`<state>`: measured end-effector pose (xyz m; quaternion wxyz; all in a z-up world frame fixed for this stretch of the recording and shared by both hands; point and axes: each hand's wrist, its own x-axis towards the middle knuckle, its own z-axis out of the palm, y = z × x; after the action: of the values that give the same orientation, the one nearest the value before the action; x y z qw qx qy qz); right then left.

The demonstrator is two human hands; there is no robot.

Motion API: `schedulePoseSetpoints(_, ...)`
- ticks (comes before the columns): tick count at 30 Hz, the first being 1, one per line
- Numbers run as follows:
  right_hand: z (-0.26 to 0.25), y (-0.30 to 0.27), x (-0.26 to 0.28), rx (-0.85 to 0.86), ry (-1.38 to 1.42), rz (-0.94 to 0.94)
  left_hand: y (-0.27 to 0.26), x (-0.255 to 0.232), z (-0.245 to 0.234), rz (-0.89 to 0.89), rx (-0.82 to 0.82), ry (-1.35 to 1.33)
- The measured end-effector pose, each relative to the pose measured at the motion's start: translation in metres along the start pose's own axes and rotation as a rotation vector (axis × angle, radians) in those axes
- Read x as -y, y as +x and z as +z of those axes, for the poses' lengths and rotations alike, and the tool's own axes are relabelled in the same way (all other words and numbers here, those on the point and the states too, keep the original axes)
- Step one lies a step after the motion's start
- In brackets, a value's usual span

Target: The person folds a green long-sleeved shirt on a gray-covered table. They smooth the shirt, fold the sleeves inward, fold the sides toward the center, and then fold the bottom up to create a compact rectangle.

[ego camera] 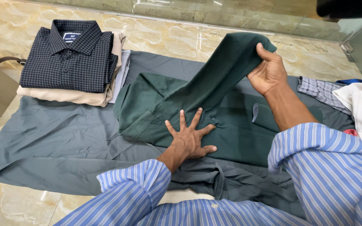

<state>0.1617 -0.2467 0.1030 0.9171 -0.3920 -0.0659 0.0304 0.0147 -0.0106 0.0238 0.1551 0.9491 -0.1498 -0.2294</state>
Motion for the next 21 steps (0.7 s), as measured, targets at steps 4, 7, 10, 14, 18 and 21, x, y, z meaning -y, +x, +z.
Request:
schedulePoseSetpoints(4,0.009,-0.039,0.012,0.092,0.003,-0.010,-0.001,-0.007,-0.004,-0.057,0.028,-0.011)
schedulePoseSetpoints(7,0.008,-0.065,0.024,0.154,-0.056,-0.029,0.000,-0.009,-0.002,-0.080,0.035,-0.019)
schedulePoseSetpoints(10,-0.002,-0.091,0.041,0.197,-0.076,-0.093,0.003,-0.010,0.000,-0.089,0.041,-0.006)
schedulePoseSetpoints(14,-0.021,-0.125,0.062,0.211,-0.095,-0.105,0.006,-0.014,0.002,-0.113,0.051,0.018)
schedulePoseSetpoints(18,-0.037,-0.161,0.077,0.215,-0.111,-0.074,0.007,-0.017,0.006,-0.150,0.048,0.029)
schedulePoseSetpoints(21,-0.046,-0.187,0.084,0.210,-0.077,-0.079,0.012,-0.017,0.010,-0.177,0.043,0.013)
